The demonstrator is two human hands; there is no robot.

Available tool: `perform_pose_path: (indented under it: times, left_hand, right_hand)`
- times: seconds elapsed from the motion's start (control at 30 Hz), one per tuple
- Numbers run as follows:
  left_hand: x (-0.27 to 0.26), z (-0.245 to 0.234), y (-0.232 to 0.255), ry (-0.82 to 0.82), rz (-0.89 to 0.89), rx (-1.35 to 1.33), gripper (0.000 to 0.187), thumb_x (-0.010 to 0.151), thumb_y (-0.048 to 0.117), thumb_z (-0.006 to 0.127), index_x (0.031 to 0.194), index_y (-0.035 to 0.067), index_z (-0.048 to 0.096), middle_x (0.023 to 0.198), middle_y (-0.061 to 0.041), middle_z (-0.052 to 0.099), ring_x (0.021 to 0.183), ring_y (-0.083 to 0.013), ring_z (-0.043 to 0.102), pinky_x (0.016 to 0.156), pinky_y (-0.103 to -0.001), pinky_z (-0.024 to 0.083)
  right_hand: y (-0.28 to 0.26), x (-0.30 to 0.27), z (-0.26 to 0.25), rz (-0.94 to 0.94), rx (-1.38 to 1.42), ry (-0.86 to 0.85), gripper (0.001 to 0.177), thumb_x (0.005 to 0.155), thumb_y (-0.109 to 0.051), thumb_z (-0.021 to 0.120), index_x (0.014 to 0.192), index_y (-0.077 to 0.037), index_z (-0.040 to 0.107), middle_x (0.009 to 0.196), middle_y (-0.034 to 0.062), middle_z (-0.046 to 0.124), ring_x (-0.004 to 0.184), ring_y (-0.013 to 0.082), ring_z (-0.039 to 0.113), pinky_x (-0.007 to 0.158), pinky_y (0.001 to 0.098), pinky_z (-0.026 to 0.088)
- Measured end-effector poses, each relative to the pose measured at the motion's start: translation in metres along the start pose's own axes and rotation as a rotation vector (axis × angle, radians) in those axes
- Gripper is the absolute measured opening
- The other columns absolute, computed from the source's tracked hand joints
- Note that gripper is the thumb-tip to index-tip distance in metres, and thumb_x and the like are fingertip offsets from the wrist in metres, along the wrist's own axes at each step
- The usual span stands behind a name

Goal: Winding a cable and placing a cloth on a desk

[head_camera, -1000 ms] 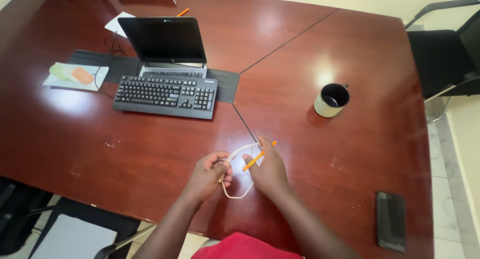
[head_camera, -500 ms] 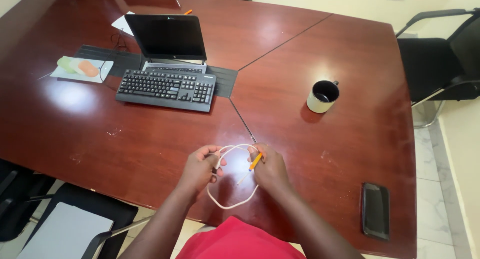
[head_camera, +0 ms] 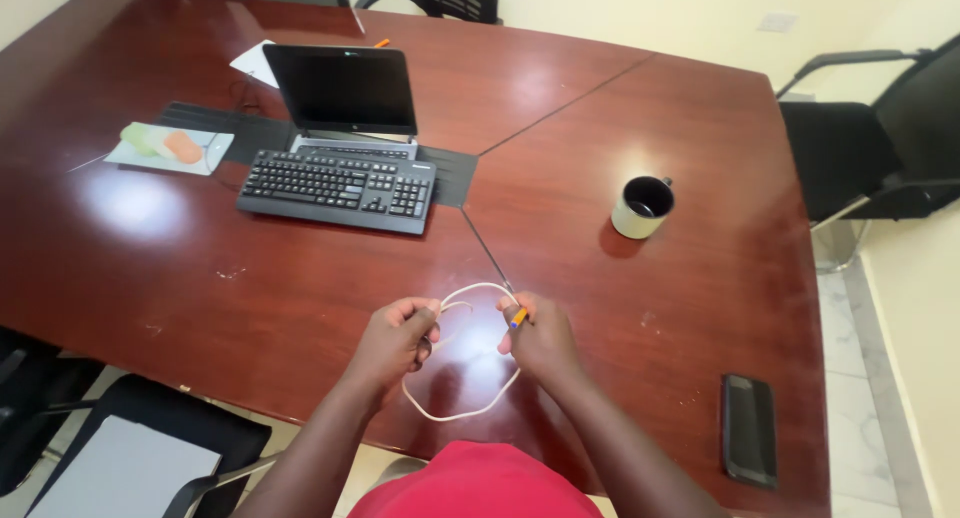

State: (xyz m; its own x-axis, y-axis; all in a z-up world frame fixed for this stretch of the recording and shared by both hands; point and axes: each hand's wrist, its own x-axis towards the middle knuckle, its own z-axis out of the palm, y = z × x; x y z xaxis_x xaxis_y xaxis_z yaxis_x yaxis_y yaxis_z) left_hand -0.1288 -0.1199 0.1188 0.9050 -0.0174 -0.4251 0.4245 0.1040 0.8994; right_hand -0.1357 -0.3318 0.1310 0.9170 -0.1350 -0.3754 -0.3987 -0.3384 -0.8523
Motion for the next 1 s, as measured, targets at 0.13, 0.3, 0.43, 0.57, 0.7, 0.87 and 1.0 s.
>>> perform_pose_path:
  times: [0.13,0.3,0.43,0.57,0.7,0.87,1.0]
  left_hand:
    - [-0.006,-0.015,0.011,0.019,-0.007,-0.023,0.021,0.096,0.009,0.065,0.107,-0.007,0.071,0.063,-0.015,0.056,0.037,-0.0129,0.046,0.027,-0.023,0.034]
    - [-0.012,-0.037,0.023,0.089,0.001,-0.070,0.021,0.094,0.007,0.065,0.106,-0.008,0.072,0.059,-0.007,0.049,0.037,-0.0047,0.040,0.030,-0.018,0.031]
    - [-0.010,-0.056,0.023,0.212,0.030,-0.105,0.021,0.091,0.006,0.066,0.106,-0.008,0.073,0.058,-0.007,0.051,0.037,-0.0051,0.043,0.031,-0.019,0.033]
    - [-0.011,-0.078,0.026,0.312,0.037,-0.157,0.023,0.091,0.008,0.069,0.109,-0.005,0.072,0.062,-0.006,0.054,0.043,-0.0052,0.047,0.035,-0.017,0.035]
    - [-0.013,-0.099,0.032,0.362,0.008,-0.321,0.022,0.093,0.012,0.070,0.110,-0.002,0.070,0.065,-0.001,0.051,0.047,-0.0039,0.046,0.040,-0.015,0.036]
    - [-0.019,-0.122,0.041,0.302,0.025,-0.513,0.018,0.096,0.016,0.072,0.107,0.003,0.066,0.070,0.001,0.049,0.054,-0.0047,0.048,0.046,-0.014,0.038]
    - [-0.019,-0.142,0.032,0.232,0.043,-0.562,0.018,0.098,0.015,0.071,0.107,0.002,0.063,0.072,0.000,0.045,0.056,-0.0066,0.049,0.047,-0.015,0.038]
  right_hand:
    - [-0.002,0.002,0.018,0.004,-0.052,-0.021,0.025,0.099,-0.033,0.061,0.101,-0.016,0.080,0.051,0.0066,0.069,0.056,0.0194,0.069,0.059,0.0276,0.052]
    - [-0.028,-0.015,0.039,0.026,-0.098,-0.058,0.024,0.098,-0.031,0.061,0.102,-0.017,0.080,0.050,0.0082,0.068,0.057,0.0206,0.071,0.062,0.0275,0.052]
    - [-0.026,-0.012,0.061,-0.006,-0.158,-0.101,0.023,0.099,-0.032,0.060,0.098,-0.022,0.081,0.049,0.0043,0.067,0.057,0.0184,0.072,0.062,0.0252,0.051]
    - [-0.028,-0.011,0.082,-0.082,-0.131,-0.172,0.021,0.097,-0.022,0.064,0.096,-0.010,0.081,0.064,0.0153,0.070,0.068,0.0276,0.071,0.071,0.0346,0.053]
    - [-0.013,0.007,0.109,-0.112,-0.260,-0.317,0.022,0.096,-0.030,0.064,0.094,-0.015,0.080,0.077,0.0195,0.074,0.083,0.0363,0.074,0.082,0.0420,0.056]
    - [-0.039,-0.004,0.133,-0.040,-0.316,-0.472,0.025,0.096,-0.034,0.059,0.092,-0.018,0.077,0.057,0.0107,0.072,0.070,0.0220,0.077,0.075,0.0305,0.057]
    - [-0.027,-0.001,0.153,-0.025,-0.395,-0.553,0.028,0.096,-0.035,0.059,0.082,-0.016,0.073,0.061,0.0112,0.072,0.059,0.0167,0.074,0.065,0.0273,0.055]
